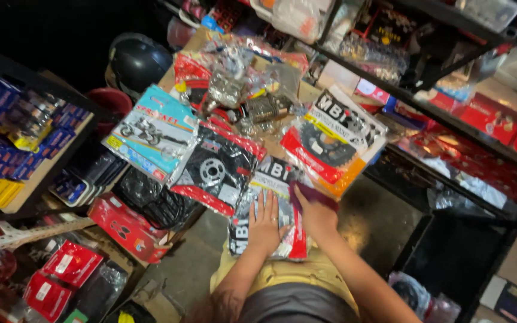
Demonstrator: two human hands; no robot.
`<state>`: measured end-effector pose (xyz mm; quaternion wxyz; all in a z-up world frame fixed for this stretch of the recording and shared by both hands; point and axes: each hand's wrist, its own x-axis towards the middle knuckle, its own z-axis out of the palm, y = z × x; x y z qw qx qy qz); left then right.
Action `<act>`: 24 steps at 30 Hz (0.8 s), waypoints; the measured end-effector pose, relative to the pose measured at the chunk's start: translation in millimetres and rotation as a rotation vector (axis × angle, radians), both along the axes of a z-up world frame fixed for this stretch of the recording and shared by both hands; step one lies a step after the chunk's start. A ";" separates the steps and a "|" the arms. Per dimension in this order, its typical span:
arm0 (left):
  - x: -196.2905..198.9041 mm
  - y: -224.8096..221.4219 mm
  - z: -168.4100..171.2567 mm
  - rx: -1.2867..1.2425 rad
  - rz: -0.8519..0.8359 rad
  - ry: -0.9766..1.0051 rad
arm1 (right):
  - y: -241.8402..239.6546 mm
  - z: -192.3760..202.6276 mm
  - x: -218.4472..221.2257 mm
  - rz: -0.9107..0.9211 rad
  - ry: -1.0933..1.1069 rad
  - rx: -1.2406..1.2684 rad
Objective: Wiping down packaged motorcycle sprockets with a cloth
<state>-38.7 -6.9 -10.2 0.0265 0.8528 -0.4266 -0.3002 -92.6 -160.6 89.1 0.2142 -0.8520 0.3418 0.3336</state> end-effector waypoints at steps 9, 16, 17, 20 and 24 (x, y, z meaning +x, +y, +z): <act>5.4 -1.0 4.7 0.001 -0.017 0.041 | -31.8 -70.5 -28.7 0.064 0.006 -0.021; 4.4 -2.1 8.9 0.016 0.003 0.067 | 20.9 -19.2 -47.2 0.142 0.023 -0.002; 5.0 -2.9 10.1 0.012 0.005 0.065 | 24.8 -16.2 -46.3 0.106 0.067 0.028; 8.3 -7.5 8.5 -0.008 0.039 0.069 | 18.5 -14.0 -36.2 0.041 0.081 0.099; 8.9 -5.4 7.4 -0.078 0.064 0.089 | 11.8 -16.7 -26.3 -0.135 0.038 0.180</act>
